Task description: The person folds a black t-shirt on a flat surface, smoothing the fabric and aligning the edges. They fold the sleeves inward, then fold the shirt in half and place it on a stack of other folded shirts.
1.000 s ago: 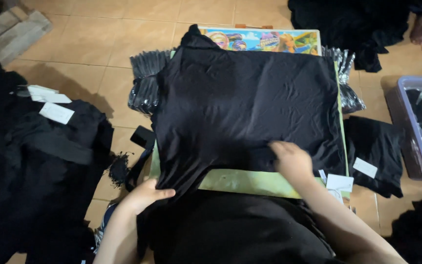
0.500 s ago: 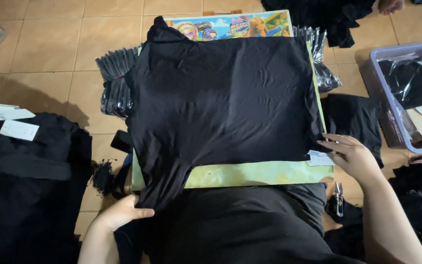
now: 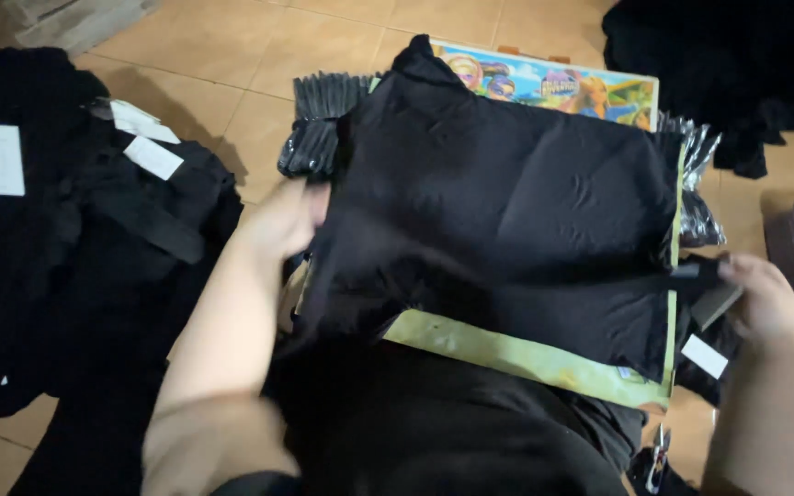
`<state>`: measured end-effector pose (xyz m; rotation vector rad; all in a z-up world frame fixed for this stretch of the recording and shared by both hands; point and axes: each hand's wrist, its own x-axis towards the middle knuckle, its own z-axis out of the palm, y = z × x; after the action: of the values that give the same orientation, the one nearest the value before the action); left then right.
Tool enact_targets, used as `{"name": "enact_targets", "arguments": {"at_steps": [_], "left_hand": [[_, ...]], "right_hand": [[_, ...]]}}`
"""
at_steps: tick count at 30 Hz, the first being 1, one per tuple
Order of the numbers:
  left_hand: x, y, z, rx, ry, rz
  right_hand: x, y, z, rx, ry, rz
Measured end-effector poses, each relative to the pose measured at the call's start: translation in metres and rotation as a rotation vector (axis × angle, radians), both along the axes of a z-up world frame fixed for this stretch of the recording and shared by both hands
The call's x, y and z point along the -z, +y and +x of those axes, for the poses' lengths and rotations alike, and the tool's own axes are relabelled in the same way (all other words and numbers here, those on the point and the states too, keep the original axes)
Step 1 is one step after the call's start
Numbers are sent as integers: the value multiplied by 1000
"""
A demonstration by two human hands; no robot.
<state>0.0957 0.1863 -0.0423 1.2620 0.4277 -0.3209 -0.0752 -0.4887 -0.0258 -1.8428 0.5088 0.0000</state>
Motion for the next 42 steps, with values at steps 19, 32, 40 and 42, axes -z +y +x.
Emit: {"name": "enact_targets", "arguments": {"at_steps": [19, 32, 40, 42], "left_hand": [[5, -73, 36, 361, -208, 1246], [5, -59, 43, 158, -188, 1013], [-32, -37, 17, 400, -76, 1022], [-30, -43, 16, 469, -97, 1081]], "right_hand": [[14, 48, 35, 69, 137, 343], [50, 47, 48, 301, -231, 40], [69, 48, 36, 181, -84, -374], [56, 71, 26, 132, -62, -521]]}}
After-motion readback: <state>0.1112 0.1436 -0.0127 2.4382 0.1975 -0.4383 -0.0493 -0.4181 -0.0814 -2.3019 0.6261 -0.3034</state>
